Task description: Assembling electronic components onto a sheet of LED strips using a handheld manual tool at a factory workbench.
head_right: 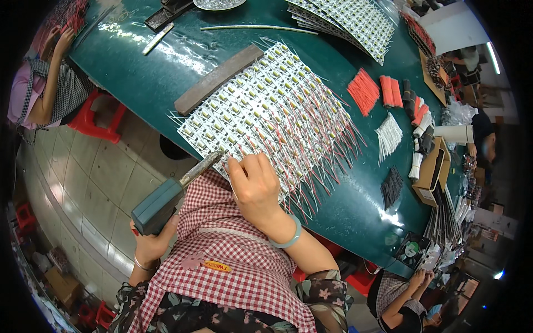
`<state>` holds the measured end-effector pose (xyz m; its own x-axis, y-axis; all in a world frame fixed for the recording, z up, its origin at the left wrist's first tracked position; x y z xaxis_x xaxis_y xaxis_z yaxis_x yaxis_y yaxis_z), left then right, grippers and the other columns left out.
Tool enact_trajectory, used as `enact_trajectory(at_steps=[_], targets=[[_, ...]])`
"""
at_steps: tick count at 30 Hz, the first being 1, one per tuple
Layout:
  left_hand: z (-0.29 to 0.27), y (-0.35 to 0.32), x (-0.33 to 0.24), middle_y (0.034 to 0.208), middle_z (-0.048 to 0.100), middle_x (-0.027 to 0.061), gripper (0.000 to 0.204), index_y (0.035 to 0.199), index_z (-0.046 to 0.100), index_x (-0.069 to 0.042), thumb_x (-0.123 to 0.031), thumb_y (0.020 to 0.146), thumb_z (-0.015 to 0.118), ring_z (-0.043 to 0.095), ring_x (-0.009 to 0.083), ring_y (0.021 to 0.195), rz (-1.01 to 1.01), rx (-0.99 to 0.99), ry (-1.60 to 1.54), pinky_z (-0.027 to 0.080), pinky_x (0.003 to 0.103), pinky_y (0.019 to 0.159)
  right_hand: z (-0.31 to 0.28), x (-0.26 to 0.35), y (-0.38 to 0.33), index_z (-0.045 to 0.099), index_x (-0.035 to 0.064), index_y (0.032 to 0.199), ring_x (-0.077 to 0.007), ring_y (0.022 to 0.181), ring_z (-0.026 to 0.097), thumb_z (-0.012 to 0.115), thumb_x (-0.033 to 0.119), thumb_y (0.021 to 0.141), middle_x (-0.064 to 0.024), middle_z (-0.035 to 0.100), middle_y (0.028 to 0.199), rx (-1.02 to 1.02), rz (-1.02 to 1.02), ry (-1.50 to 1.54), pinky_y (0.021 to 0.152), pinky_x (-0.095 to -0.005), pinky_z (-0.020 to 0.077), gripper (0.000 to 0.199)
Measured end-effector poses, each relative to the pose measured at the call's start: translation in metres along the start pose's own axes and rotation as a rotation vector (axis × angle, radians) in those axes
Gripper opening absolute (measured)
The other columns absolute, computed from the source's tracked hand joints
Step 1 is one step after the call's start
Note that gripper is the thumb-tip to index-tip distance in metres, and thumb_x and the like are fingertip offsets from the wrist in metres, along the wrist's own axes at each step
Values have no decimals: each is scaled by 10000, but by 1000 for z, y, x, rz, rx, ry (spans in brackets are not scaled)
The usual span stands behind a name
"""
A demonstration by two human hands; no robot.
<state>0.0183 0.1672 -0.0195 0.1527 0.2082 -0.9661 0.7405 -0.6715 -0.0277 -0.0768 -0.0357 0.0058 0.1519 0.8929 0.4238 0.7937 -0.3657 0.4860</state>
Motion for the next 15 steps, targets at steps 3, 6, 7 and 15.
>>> enact_trajectory(at_steps=[3, 6, 7, 15], targets=[[1, 2, -1, 872, 686, 86, 192, 986, 699, 47, 11, 814, 774, 638, 137, 708, -30, 16, 12, 485, 263, 633, 0, 1, 1, 704, 10, 1031, -259, 729, 541, 782, -43, 732, -86, 531, 789, 22, 4, -20, 614, -381, 451, 313], [4, 4, -4, 864, 681, 91, 183, 983, 699, 42, 5, 818, 770, 634, 144, 698, -8, 29, 60, 482, 267, 629, 2, 2, 1, 701, 8, 1038, -263, 741, 542, 777, -43, 735, -88, 534, 799, 42, 4, -32, 625, -382, 456, 317], [4, 4, -4, 861, 679, 92, 182, 983, 700, 42, 2, 819, 770, 633, 146, 695, -2, 31, 68, 481, 267, 627, 3, 2, 1, 700, 7, 1039, -264, 744, 542, 776, -43, 735, -89, 534, 801, 47, 3, -35, 627, -382, 457, 317], [2, 5, -3, 843, 673, 92, 187, 981, 709, 41, -16, 817, 778, 636, 161, 683, -30, 37, 82, 487, 272, 627, 4, 3, 0, 698, 6, 1040, -265, 743, 541, 765, -50, 740, -89, 535, 799, 55, -6, -52, 627, -385, 459, 313]])
Point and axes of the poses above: each hand's wrist, its own y-axis towards the middle knuckle, its own z-axis out of the palm, x = y × z, the point moved 10 cm from there along y, towards the middle knuckle
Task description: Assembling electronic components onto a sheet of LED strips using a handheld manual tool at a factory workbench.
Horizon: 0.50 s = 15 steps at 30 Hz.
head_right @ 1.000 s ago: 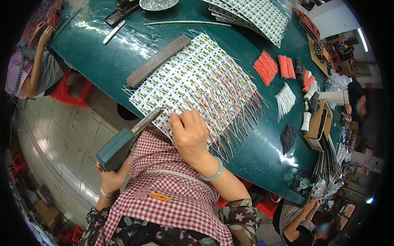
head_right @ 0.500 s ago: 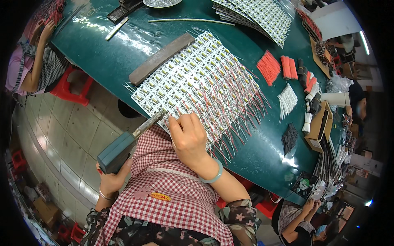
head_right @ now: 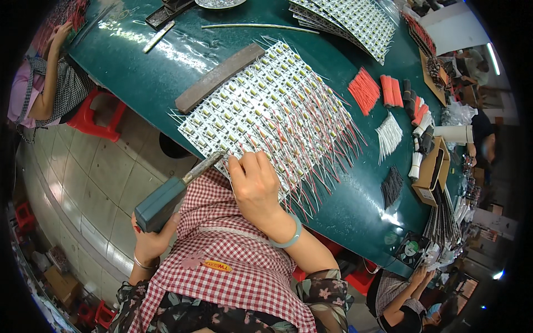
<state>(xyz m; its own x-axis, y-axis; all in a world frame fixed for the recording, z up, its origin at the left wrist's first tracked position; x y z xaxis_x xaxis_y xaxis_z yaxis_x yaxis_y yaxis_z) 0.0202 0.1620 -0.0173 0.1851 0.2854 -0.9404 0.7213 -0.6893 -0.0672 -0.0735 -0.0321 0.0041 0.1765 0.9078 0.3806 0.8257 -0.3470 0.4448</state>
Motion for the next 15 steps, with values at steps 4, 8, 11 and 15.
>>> enact_trajectory(at_steps=[4, 8, 11, 15], targets=[[-6, -13, 19, 866, 699, 100, 202, 994, 722, 32, -32, 812, 782, 671, 188, 700, -89, -70, -63, 521, 282, 640, 0, 0, 0, 698, 6, 1038, -266, 739, 539, 764, -51, 739, -88, 534, 796, 0, -2, -2, 626, -384, 459, 312], [-10, -22, 31, 881, 721, 110, 215, 1003, 735, 24, -46, 806, 785, 694, 213, 704, -90, -137, -85, 539, 291, 639, 1, 0, -1, 692, -2, 1021, -265, 743, 537, 749, -31, 752, -88, 531, 802, 1, -10, -10, 627, -380, 459, 277], [-10, -21, 30, 860, 723, 110, 211, 997, 737, 23, -44, 802, 786, 695, 218, 696, -72, -126, -86, 539, 289, 637, -1, -1, 0, 686, -15, 977, -265, 755, 540, 728, 1, 776, -88, 531, 819, -18, -9, 8, 634, -368, 462, 206], [-13, -23, 33, 833, 728, 111, 205, 983, 736, 24, -45, 797, 793, 699, 215, 691, -102, -134, -91, 540, 284, 644, -16, -18, 9, 714, 7, 947, -263, 756, 578, 757, -36, 777, -91, 573, 815, -61, 85, 200, 628, -347, 472, 180]])
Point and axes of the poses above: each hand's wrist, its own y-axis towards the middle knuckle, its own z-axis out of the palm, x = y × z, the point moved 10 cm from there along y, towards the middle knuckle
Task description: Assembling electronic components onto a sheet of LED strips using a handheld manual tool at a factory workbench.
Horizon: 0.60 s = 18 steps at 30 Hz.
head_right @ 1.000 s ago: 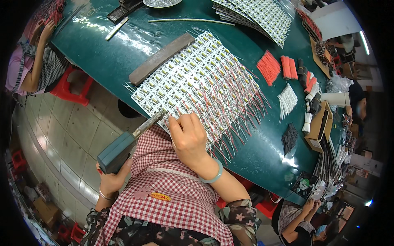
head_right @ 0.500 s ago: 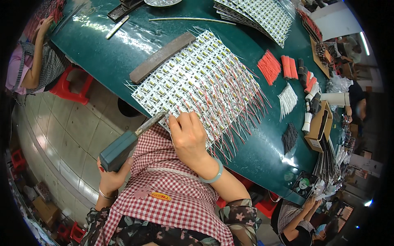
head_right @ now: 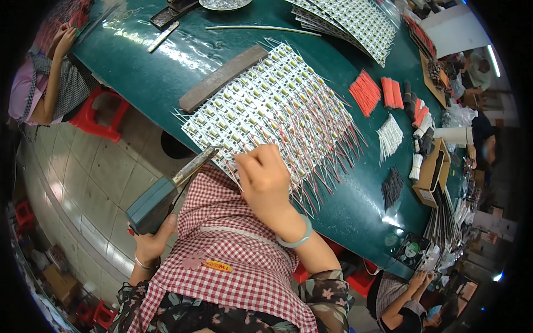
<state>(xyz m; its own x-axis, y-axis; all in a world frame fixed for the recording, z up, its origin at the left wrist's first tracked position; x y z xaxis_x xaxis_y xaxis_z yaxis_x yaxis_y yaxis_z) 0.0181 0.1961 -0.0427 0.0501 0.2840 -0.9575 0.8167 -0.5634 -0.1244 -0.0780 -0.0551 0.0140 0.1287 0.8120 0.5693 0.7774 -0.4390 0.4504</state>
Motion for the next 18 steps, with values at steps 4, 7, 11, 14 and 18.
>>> enact_trajectory(at_steps=[4, 7, 11, 14, 18], targets=[[-6, -2, -2, 839, 738, 102, 201, 977, 736, 26, -47, 802, 801, 697, 178, 699, -11, -40, -12, 543, 283, 652, -25, -21, 12, 749, 30, 937, -260, 753, 610, 761, -42, 808, -102, 610, 804, -3, 275, 243, 625, -330, 475, 148], [-8, -4, 0, 843, 743, 94, 201, 983, 739, 27, -50, 809, 802, 695, 153, 709, -44, -45, -27, 546, 282, 658, -27, -2, 18, 745, 29, 949, -261, 740, 611, 765, -37, 799, -102, 604, 795, 12, 221, 222, 644, -345, 482, 165], [-11, -10, 3, 849, 749, 96, 193, 981, 743, 26, -44, 810, 800, 699, 149, 715, -68, -60, -40, 550, 278, 666, -1, 19, 9, 706, 26, 924, -279, 747, 588, 753, -48, 785, -105, 570, 790, 85, 125, 170, 636, -377, 481, 164], [-11, -10, 4, 846, 749, 102, 187, 973, 743, 25, -28, 803, 799, 705, 160, 714, -72, -44, -22, 551, 275, 671, 12, 20, -5, 678, 28, 907, -290, 749, 572, 742, -53, 776, -105, 547, 787, 50, 82, 67, 630, -398, 473, 168], [-8, -9, 4, 841, 744, 107, 181, 962, 742, 26, -12, 794, 796, 707, 174, 708, -38, -1, -2, 547, 274, 665, 21, 21, -17, 648, 32, 874, -276, 710, 550, 743, -48, 766, -93, 497, 764, -24, 5, -102, 584, -398, 454, 165]])
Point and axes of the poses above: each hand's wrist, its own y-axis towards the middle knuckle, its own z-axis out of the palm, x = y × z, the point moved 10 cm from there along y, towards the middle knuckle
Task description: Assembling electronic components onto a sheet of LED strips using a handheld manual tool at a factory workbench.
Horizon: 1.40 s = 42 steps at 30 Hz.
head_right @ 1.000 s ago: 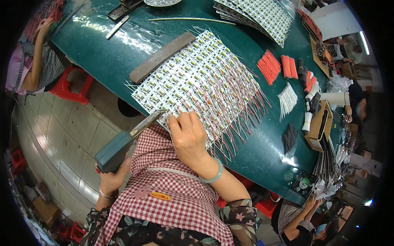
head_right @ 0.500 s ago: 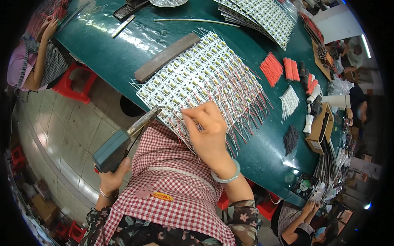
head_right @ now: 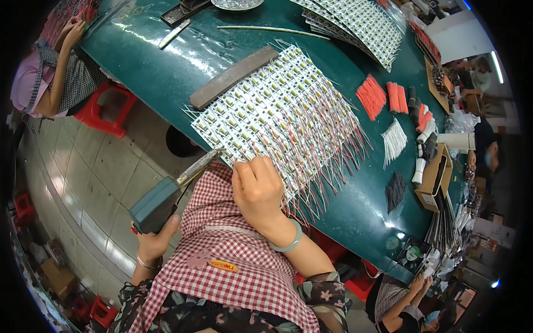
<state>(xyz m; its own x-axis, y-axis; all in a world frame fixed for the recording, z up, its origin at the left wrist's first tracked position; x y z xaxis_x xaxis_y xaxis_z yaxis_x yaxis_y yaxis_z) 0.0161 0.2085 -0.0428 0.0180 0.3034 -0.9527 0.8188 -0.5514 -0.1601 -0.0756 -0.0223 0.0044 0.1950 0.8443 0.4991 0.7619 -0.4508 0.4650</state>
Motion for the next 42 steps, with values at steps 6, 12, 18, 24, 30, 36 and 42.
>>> enact_trajectory(at_steps=[6, 12, 18, 24, 30, 36, 42], targets=[[4, 0, 0, 837, 709, 90, 183, 973, 722, 25, -21, 808, 788, 675, 170, 670, 26, 40, -18, 516, 273, 626, 4, 5, -4, 618, 32, 863, -276, 688, 531, 734, -41, 761, -102, 465, 758, -41, -61, -44, 571, -398, 447, 172], [8, 3, -9, 848, 683, 86, 195, 992, 707, 37, -16, 818, 777, 643, 152, 668, 119, 83, 3, 494, 272, 611, 5, 7, -5, 594, 28, 837, -278, 680, 524, 727, -45, 749, -102, 459, 760, -36, -74, -61, 568, -397, 444, 176], [11, 6, -18, 856, 679, 90, 207, 999, 703, 46, -17, 816, 774, 635, 142, 675, 165, 96, 47, 488, 270, 607, 6, 9, -6, 581, 22, 837, -278, 672, 514, 719, -48, 747, -104, 445, 753, -35, -83, -89, 565, -395, 439, 180], [10, 4, -8, 846, 683, 80, 229, 1001, 704, 52, -34, 806, 789, 629, 126, 662, 73, 103, 57, 495, 269, 605, 7, 10, -7, 571, 22, 826, -273, 671, 511, 712, -47, 745, -102, 442, 751, -44, -97, -104, 566, -391, 435, 176], [-2, -6, 14, 886, 701, 56, 205, 1061, 706, 36, 5, 866, 763, 626, 92, 676, -196, 10, -276, 507, 241, 593, 8, 9, -8, 560, 30, 803, -269, 675, 505, 705, -41, 754, -100, 436, 750, -39, -98, -98, 565, -390, 432, 169], [-6, 5, -1, 842, 679, 93, 266, 1116, 655, 79, 4, 870, 724, 587, 107, 547, -159, -77, -307, 453, 243, 492, 7, 8, -8, 562, 26, 806, -268, 661, 491, 722, -26, 762, -95, 429, 738, -46, -100, -79, 563, -389, 422, 174], [-16, 49, -16, 873, 694, 93, 301, 1128, 664, 77, -15, 858, 762, 587, 98, 556, -80, -70, -385, 448, 227, 492, 1, 18, -4, 627, 44, 1318, -326, 1233, 528, 821, 146, 782, -186, 556, 1351, 64, -54, -236, 1005, -445, 453, 579]])
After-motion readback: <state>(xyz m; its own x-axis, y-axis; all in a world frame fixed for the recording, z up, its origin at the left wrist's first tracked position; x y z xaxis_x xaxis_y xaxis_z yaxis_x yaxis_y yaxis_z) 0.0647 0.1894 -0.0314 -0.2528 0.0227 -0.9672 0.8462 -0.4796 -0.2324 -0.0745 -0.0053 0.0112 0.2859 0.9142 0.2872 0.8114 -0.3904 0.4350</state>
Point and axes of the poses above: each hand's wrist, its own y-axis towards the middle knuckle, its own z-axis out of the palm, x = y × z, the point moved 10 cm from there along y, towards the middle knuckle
